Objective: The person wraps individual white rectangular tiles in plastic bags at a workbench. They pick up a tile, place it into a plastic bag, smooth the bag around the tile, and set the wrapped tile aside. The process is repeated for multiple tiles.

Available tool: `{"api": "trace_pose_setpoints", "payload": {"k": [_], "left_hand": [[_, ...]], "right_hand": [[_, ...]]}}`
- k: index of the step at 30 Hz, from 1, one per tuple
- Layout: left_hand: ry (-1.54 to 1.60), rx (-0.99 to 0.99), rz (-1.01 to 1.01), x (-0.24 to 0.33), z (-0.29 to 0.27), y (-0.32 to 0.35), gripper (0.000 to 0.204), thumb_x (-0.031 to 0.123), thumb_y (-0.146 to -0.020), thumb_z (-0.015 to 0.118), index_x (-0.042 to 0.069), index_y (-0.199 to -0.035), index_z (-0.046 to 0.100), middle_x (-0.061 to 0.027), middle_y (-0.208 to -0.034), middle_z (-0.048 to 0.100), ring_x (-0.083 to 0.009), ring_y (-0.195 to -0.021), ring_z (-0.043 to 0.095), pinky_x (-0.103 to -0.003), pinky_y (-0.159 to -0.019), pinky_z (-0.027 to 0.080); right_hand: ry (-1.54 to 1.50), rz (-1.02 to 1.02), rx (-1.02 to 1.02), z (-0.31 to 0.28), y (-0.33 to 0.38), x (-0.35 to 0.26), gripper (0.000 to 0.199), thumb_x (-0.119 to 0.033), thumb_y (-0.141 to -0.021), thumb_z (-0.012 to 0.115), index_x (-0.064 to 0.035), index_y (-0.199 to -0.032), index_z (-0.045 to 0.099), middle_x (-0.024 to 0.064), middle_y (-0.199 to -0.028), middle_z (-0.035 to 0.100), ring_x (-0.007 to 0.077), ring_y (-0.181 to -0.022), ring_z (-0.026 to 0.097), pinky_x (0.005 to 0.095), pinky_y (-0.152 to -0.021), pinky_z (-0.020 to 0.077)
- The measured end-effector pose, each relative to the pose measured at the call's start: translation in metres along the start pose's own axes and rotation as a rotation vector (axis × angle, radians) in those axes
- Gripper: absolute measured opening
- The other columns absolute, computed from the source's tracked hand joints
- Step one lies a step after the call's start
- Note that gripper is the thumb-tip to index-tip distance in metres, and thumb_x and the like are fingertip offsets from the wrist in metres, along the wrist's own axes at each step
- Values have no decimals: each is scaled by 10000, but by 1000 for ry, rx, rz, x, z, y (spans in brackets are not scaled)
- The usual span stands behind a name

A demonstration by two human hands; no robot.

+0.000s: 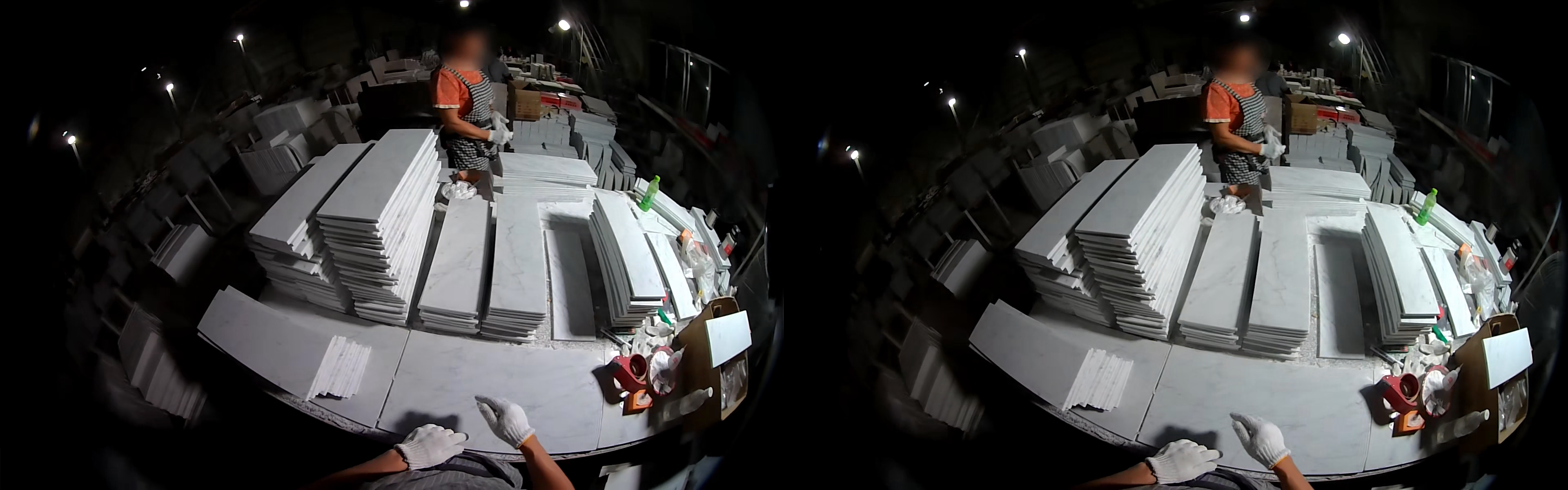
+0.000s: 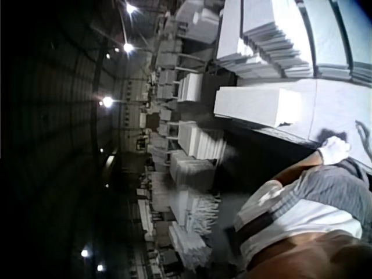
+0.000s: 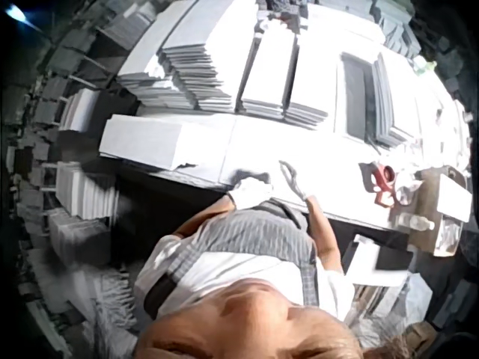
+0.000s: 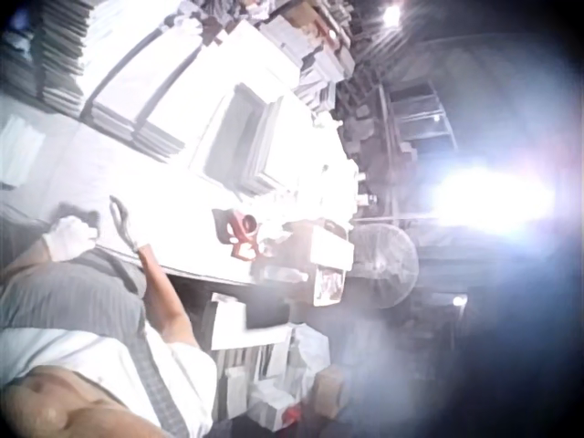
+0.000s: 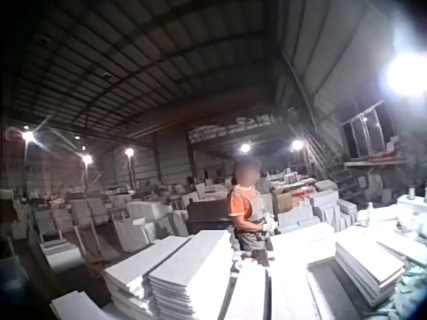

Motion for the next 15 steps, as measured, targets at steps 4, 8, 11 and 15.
{"api": "trace_pose_setpoints", "payload": {"k": [4, 8, 11, 15], "left_hand": [[-133, -123, -16, -11, 8, -17, 291, 364, -957, 509, 136, -1102, 617, -72, -836, 645, -270, -832, 660, -421, -752, 525], [-37, -60, -196, -23, -2, -31, 363, 375, -941, 506, 191, -1236, 607, -67, -985, 706, -268, -916, 673, -417, -826, 528], [-7, 33, -263, -30, -3, -39, 367, 391, -934, 513, 211, -1240, 607, -70, -998, 704, -291, -923, 668, -434, -831, 523], [-56, 36, -352, -56, 17, -52, 378, 410, -924, 534, 227, -1248, 602, -58, -1103, 677, -309, -1007, 637, -453, -875, 500]], "right_hand": [[84, -68, 90, -31, -37, 10, 284, -229, -930, 617, -105, -1182, 662, 175, -1034, 681, 376, -904, 657, 416, -769, 543], [284, -188, 238, -80, -97, 18, 411, -300, -918, 631, -87, -1267, 592, 161, -1263, 603, 371, -1159, 559, 473, -979, 445], [446, -155, 261, -102, -135, 29, 552, -353, -924, 616, -73, -1385, 495, 191, -1414, 499, 394, -1331, 432, 499, -1128, 300], [595, -146, 305, -135, -188, 41, 616, -393, -930, 598, -85, -1439, 439, 198, -1478, 427, 399, -1380, 371, 515, -1155, 253]]}}
Point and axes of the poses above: each hand's wrist, its own y-axis away from the middle knuckle, its own z-axis out of the palm, x = y × z, the point moved 1 cm from there along -y, towards the middle knuckle
